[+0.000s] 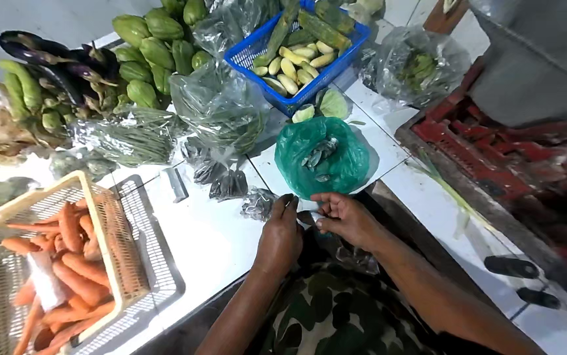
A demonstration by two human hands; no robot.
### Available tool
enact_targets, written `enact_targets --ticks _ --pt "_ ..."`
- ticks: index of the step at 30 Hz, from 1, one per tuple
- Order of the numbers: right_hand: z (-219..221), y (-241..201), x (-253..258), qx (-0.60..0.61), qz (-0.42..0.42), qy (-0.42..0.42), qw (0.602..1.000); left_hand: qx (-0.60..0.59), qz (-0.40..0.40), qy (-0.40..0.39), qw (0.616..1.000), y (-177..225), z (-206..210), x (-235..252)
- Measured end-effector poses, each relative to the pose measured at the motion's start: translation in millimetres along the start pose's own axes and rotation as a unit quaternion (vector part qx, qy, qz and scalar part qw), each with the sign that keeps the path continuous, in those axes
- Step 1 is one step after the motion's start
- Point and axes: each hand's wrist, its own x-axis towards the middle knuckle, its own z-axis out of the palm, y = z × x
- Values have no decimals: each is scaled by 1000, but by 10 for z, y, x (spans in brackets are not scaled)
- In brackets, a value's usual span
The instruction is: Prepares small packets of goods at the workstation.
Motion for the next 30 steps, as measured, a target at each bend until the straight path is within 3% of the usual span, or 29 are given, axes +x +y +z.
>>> enact_targets --ticks 3,5,11,15,19,23,30 --pt "92 89 30 -123 8 75 989 30 35 8 999 47 61 -63" --pt "173 132 57 -117 13 99 988 31 52 -6 998 80 96 -108" --pt "464 297 131 35 127 99 986 26 92 -38 995 117 209 -235" --pt "541 311 82 197 173 109 959 23 105 -28 994 69 202 -280" --pt "642 353 181 189 128 117 966 20 115 -13 993 25 171 -308" --pt "748 285 378 52 53 91 993 -2 90 12 996 -90 111 -337" --pt "864 180 526 -51 -12 37 998 -10 80 37 996 -255 -6 -373"
